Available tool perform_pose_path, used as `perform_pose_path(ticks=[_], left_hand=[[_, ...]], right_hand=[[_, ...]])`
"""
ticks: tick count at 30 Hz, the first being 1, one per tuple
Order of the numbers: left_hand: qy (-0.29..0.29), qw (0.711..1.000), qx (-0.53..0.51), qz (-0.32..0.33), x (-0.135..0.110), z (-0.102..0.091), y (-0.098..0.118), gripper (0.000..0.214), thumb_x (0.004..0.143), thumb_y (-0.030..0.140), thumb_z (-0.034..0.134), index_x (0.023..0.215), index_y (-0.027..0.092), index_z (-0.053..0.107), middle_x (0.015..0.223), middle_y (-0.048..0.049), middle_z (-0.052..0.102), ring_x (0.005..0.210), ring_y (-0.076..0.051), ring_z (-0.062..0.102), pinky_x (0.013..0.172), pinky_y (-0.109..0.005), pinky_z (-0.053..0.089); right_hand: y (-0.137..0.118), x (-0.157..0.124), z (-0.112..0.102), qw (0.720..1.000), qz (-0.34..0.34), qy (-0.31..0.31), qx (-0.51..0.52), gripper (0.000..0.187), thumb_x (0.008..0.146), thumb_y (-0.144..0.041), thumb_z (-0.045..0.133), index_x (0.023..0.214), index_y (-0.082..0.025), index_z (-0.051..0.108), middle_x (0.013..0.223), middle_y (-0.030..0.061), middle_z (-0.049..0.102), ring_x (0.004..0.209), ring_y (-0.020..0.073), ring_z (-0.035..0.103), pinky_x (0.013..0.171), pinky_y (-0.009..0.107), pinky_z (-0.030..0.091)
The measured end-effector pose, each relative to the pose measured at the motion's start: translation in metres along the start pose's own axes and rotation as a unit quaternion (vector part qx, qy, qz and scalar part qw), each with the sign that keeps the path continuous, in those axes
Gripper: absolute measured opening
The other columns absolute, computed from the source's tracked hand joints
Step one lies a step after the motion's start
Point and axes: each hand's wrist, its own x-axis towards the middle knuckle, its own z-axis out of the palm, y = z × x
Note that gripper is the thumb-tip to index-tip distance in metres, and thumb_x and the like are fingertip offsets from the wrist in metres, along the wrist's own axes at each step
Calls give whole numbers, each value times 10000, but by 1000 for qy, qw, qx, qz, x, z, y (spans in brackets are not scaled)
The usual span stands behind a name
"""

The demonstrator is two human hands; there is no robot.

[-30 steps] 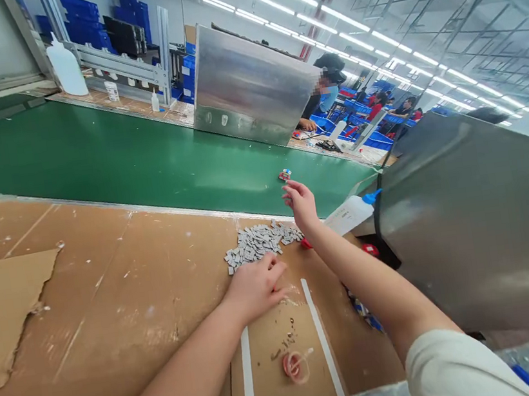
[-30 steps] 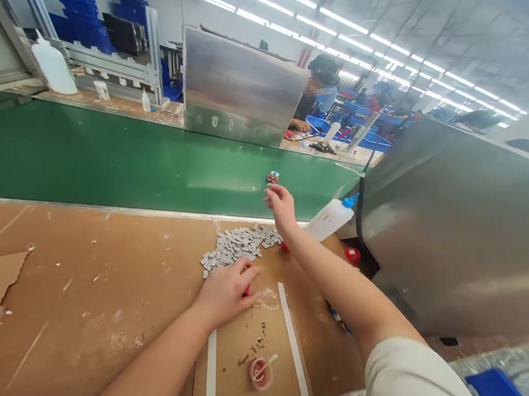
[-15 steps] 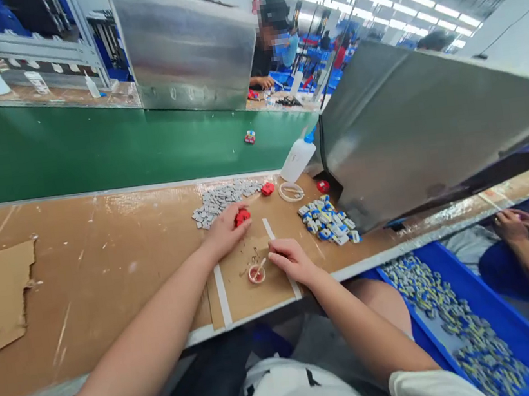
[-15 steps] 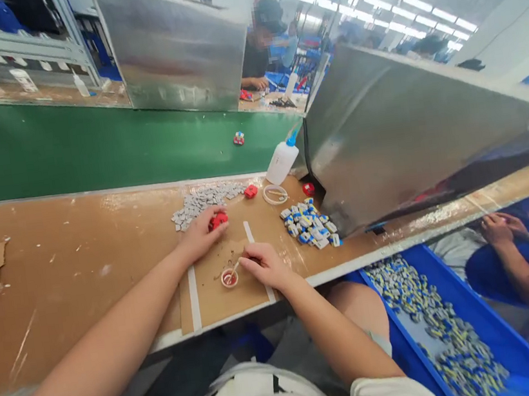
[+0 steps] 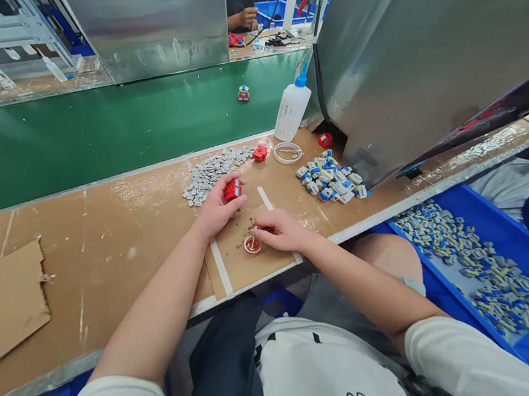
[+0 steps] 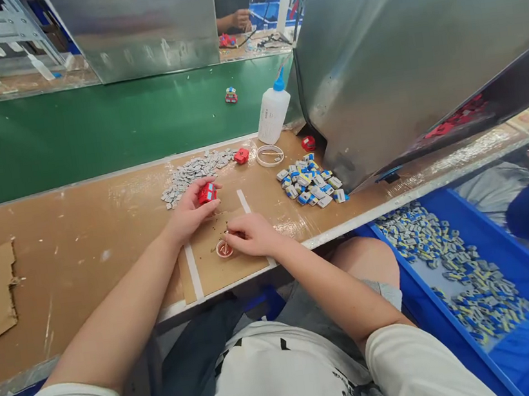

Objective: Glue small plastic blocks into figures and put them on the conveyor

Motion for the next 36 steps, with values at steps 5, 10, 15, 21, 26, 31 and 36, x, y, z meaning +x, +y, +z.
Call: perform_pose_path(ticks=[5, 10, 15, 21, 26, 31, 36], left_hand=[[10, 988, 153, 28, 0, 2, -3, 568, 850, 352, 817, 1325, 191, 551, 1327, -83, 661, 1140, -203, 624, 1023, -325, 480], [16, 983, 185, 3, -1, 4, 2, 638, 762, 473, 895, 1262, 198, 609, 1081, -25, 650, 891, -168, 588, 831, -291, 468], [33, 975, 220, 20, 0, 4, 9, 561, 785, 514, 860, 1193, 170, 684, 1024, -34, 639, 911, -177, 569, 859, -302, 446], [43, 987, 149, 30, -3, 8, 11, 404, 880, 387, 727, 1198, 176, 595, 1233, -92, 635, 1094, -218, 664, 951, -365, 541], [58, 998, 14, 24, 0, 11, 10, 605, 854, 409, 768, 1290, 263, 375, 1494, -130, 541, 829, -135, 704, 690, -289, 562], [36, 999, 36, 19, 3, 6, 3, 724, 685, 482, 956, 1180, 204, 508, 1105, -59, 657, 811, -126, 620, 744, -261, 523], [5, 993, 118, 14, 0, 6, 1, 633, 745, 495, 915, 1212, 185, 621, 926, -12, 609, 772, -141, 577, 737, -270, 487]], right_hand=[[1, 2, 1, 1000, 3, 8, 5, 541, 994, -503, 562, 635, -119, 434, 588, -5, 419, 608, 61, 330, 657, 258, 212], [5, 1, -1, 997, -40, 7, 63, 528, 1010, -472, 531, 627, -123, 431, 585, -10, 401, 595, 57, 343, 627, 241, 238], [7, -2, -5, 989, -73, 38, 120, 515, 1024, -432, 533, 636, -135, 369, 607, -14, 332, 605, 57, 316, 617, 227, 264], [7, -6, -3, 988, -92, 79, 98, 485, 1052, -457, 508, 691, -141, 434, 630, -9, 381, 596, 58, 343, 616, 224, 285], [7, -6, -1, 986, -110, 100, 80, 462, 1052, -416, 521, 690, -143, 431, 623, -9, 366, 593, 60, 325, 607, 232, 265], [6, -6, 0, 981, -141, 114, 72, 439, 1037, -338, 547, 667, -139, 419, 613, -13, 369, 588, 54, 332, 604, 227, 269], [6, -7, 0, 986, -124, 101, 46, 472, 1035, -373, 532, 649, -142, 390, 601, -13, 341, 578, 57, 305, 601, 236, 261]])
